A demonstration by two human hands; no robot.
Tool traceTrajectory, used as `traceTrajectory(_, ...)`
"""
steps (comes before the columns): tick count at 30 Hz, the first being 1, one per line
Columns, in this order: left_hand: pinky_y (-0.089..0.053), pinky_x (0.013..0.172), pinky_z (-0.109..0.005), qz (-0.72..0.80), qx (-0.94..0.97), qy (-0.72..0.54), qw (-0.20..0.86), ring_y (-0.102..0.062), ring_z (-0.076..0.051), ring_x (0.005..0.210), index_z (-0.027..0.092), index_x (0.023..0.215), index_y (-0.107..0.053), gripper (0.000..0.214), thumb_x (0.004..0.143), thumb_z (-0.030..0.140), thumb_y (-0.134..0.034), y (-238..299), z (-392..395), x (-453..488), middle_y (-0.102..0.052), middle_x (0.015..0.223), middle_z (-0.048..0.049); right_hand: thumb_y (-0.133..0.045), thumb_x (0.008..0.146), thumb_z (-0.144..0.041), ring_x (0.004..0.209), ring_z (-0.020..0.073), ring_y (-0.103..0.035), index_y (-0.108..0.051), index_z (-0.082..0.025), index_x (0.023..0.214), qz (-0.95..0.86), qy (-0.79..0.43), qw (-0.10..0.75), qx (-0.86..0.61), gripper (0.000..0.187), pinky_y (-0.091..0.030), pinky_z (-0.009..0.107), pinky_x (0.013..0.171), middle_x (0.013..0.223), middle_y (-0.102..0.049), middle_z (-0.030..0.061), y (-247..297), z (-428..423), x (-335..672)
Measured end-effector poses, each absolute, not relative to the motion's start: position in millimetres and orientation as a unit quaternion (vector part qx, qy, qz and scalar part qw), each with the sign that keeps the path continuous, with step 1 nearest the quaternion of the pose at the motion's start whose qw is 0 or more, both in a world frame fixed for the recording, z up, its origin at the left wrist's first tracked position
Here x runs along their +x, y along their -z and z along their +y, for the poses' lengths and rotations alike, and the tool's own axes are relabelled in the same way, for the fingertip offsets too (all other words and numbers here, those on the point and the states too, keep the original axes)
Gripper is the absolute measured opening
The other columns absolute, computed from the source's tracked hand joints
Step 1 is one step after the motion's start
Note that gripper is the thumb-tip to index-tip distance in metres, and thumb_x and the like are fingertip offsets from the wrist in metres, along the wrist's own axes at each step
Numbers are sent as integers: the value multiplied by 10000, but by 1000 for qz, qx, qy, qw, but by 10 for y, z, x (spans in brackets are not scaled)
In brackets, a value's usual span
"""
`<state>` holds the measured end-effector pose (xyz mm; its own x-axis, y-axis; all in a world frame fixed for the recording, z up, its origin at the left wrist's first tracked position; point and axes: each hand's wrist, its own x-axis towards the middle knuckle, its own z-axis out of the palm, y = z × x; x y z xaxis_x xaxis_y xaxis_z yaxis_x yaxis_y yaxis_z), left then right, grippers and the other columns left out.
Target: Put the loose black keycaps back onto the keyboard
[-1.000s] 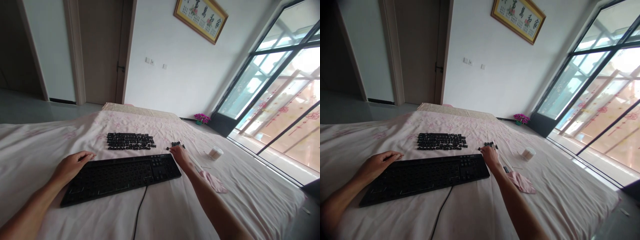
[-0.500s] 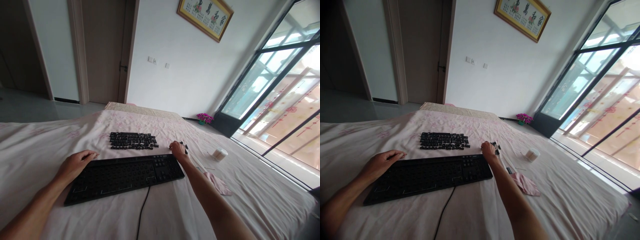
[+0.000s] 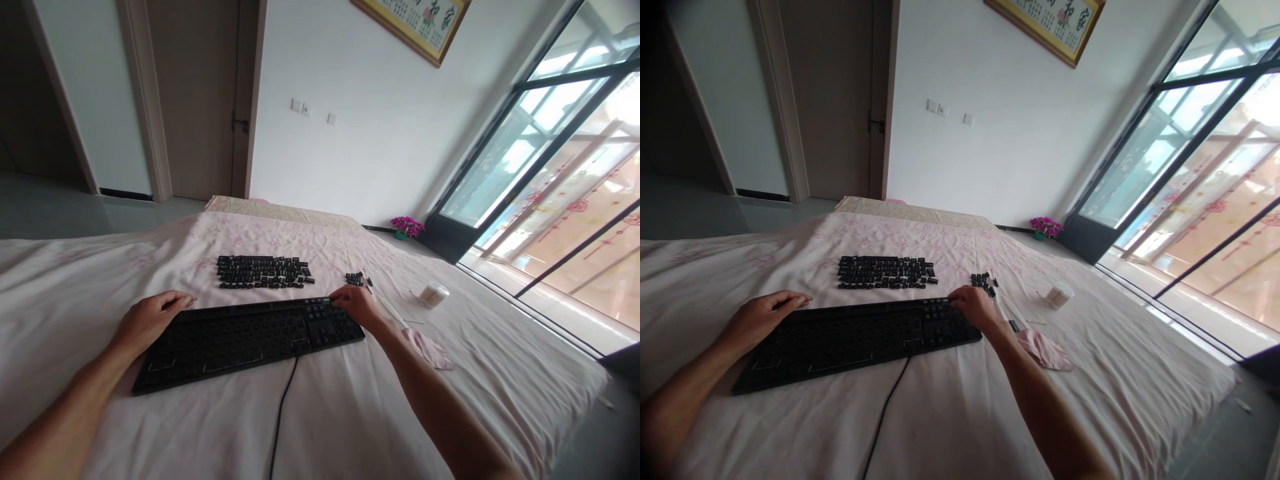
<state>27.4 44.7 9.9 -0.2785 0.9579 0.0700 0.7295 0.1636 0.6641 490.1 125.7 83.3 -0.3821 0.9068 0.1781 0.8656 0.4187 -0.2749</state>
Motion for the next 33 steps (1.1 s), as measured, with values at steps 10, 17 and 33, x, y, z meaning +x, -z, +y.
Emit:
traceTrajectory(10, -433, 765, -219, 744, 567, -303, 182, -659, -198, 979, 284, 1009, -707, 408, 831, 570, -477, -111, 452, 284, -751, 1060, 42, -601, 870, -213, 893, 146, -661, -753, -285, 951, -886, -90, 139, -432, 187, -491, 254, 801, 977, -723, -14, -838, 560, 4966)
traceTrajectory(17, -432, 770, -217, 740, 574, -302, 177, -658, -194, 984, 281, 1013, -704, 420, 842, 576, -458, -108, 440, 275, -751, 1057, 35, -622, 877, -207, 896, 143, -646, -753, -281, 941, -903, -84, 131, -400, 163, -473, 245, 814, 936, -719, -13, -809, 570, 4939)
traceTrajectory(33, -451, 806, -224, 735, 574, -313, 180, -661, -204, 996, 285, 1001, -708, 430, 831, 588, -455, -77, 454, 256, -753, 1056, 17, -478, 979, -232, 880, 146, -640, -744, -288, 988, -929, 2, 115, -351, 272, -454, 251, 765, 970, -714, 5, -754, 483, 4962)
